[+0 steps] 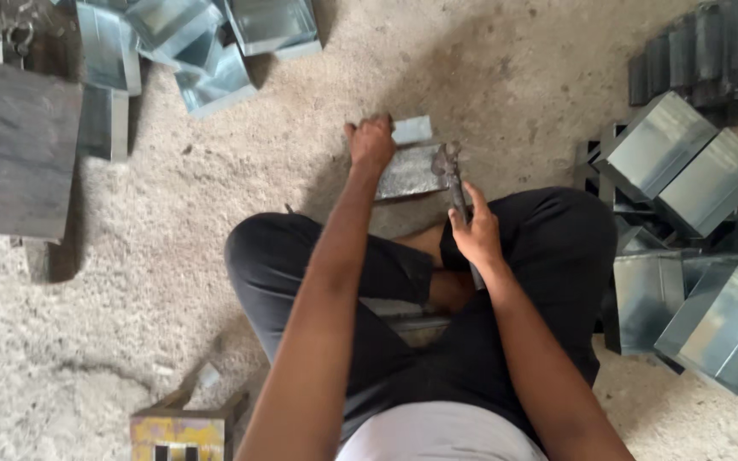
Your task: The person sits on the floor and uses a hammer to strike small, rectangular metal boxes placed on a metal block. They repeatedly pick up a box, position it, hammer it, and then toss it aside to a pile.
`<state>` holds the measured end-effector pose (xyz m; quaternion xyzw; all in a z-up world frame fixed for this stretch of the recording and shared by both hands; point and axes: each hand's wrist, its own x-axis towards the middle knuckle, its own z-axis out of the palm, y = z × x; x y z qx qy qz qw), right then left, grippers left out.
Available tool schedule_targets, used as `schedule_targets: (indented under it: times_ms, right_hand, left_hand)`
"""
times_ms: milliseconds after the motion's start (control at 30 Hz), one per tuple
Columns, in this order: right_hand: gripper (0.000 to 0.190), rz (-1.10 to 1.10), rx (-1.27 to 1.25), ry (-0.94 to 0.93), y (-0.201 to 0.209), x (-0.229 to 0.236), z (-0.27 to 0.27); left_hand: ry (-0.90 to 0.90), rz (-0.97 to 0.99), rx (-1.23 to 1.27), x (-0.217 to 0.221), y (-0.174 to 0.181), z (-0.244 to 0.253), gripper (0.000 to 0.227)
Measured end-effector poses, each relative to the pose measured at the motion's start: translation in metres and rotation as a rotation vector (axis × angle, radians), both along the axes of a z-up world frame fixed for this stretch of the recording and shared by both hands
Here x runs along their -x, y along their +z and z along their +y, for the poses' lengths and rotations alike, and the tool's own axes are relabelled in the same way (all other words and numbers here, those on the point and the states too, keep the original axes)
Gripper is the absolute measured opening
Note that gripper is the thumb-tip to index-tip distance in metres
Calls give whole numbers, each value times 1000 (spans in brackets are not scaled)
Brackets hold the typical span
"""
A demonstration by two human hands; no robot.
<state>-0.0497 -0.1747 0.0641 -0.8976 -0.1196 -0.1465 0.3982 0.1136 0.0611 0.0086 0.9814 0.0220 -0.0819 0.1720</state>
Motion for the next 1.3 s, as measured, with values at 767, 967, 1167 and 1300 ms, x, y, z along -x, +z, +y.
schedule_targets:
  times_ms: [767,967,1167,1300]
  right_hand:
    - [50,-38,-16,64,75,12,4]
    - [56,36,117,192,72,-1,10]
    - [61,235,182,49,48,9,7]
    - [63,267,54,11,48,21,8]
  left_hand:
    - [-223,-139,-15,64,10,0,52]
    - [-217,-201,-11,64,-23,-3,56]
    - [-221,-182,-59,65,-15,-2,47]
    - [-229,-409,-67,78,22,-10,42]
